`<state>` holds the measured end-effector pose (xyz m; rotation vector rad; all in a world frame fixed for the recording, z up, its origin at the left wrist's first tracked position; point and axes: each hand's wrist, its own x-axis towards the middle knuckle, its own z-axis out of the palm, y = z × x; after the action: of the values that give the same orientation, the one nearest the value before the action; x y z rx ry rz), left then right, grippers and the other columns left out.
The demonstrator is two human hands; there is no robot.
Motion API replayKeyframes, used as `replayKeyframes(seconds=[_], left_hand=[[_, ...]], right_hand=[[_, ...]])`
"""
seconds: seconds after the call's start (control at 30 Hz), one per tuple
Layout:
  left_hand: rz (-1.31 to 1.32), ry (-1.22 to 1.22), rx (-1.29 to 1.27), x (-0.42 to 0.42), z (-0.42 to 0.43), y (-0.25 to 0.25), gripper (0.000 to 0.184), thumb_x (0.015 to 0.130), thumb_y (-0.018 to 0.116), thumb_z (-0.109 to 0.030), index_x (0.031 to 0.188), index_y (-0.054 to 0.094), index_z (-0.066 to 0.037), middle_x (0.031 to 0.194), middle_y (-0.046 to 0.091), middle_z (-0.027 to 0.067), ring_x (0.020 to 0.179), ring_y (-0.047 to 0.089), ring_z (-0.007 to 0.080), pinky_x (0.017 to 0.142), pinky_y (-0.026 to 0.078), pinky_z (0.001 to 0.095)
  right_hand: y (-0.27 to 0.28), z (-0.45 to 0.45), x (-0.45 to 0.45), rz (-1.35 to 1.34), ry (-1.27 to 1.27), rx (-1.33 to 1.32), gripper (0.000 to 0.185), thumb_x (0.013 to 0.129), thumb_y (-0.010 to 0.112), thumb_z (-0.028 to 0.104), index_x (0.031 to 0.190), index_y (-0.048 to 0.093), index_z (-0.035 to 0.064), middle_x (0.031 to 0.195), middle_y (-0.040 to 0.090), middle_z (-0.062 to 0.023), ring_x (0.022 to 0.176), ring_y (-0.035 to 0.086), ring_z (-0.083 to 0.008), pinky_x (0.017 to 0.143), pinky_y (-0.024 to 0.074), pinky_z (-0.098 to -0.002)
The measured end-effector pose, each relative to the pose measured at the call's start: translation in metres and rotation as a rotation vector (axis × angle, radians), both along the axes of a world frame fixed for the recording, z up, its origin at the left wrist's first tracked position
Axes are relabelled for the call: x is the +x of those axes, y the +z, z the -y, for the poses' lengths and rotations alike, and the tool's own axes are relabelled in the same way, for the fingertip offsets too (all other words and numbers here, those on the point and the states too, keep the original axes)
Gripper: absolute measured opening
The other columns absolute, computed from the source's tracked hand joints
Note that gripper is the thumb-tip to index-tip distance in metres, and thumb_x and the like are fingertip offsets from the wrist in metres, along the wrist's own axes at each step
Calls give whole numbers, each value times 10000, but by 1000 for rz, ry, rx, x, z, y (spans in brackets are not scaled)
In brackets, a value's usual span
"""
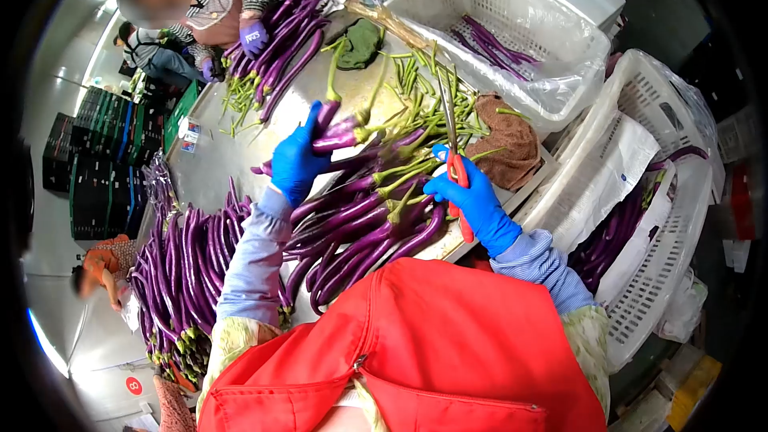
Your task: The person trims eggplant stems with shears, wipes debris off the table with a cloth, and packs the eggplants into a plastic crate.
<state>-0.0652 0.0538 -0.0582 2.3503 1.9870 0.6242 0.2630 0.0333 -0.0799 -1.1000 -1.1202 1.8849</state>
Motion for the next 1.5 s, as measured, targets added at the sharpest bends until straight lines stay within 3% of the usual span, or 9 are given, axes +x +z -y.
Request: replayKeyframes(seconds=[0.13,0.33,0.73,1.03,1.13,1.23,1.33,1.37,1.5], left_hand=[[94,-19,299,21,19,63,856,670,735,-119,1439,358,-117,847,641,181,696,640,355,614,502,416],[-21,-27,205,33,49,68,984,611,795,-203,1461,311,-94,743,592,136,638,600,326,580,477,428],[-106,-104,124,51,67,50,957,624,755,-226,1460,311,-82,755,573,110,658,587,301,585,459,426],[-36,-131,79,49,71,52,937,626,778,-208,1446,339,-93,785,613,139,699,613,335,632,476,430],[-28,-178,67,46,72,50,918,627,770,-212,1437,355,-90,787,607,129,699,609,325,632,474,426],[-2,-257,65,43,76,53,870,630,743,-195,1419,387,-100,779,592,102,681,596,299,623,469,417],[-43,-298,23,44,79,48,854,637,738,-188,1415,394,-108,783,592,101,689,598,302,633,474,415],[-24,-311,1,47,80,51,844,644,735,-189,1414,396,-126,785,604,107,690,611,309,632,485,413],[-76,-307,-55,52,82,54,848,652,736,-201,1422,385,-148,813,638,114,697,638,317,611,500,413]], right_hand=[[10,3,-3,2,50,118,576,858,622,185,1384,427,54,893,657,-44,766,571,-96,673,452,-244],[32,-6,17,115,296,210,619,860,643,191,1418,408,60,874,642,-41,830,589,-98,785,467,-272],[16,-11,32,448,442,403,586,803,694,293,1271,512,-10,942,614,-72,825,554,-130,773,471,-291],[10,1,32,419,366,401,423,837,654,163,1213,551,-3,901,643,-81,640,570,-103,592,492,-274],[18,1,38,509,363,273,456,832,654,156,1244,532,4,931,635,-74,706,571,-98,645,492,-272],[-7,-6,42,412,270,560,470,804,589,36,1272,545,48,850,530,21,684,425,-25,612,392,-201],[14,-9,39,453,411,424,532,797,583,39,1323,508,65,897,522,17,716,426,-46,658,397,-211],[16,-14,37,529,475,417,630,784,682,194,1362,459,75,1052,616,-80,912,580,-148,823,477,-295],[22,-12,23,566,504,497,617,793,665,228,1357,464,76,1065,631,-99,931,608,-198,824,485,-330]])
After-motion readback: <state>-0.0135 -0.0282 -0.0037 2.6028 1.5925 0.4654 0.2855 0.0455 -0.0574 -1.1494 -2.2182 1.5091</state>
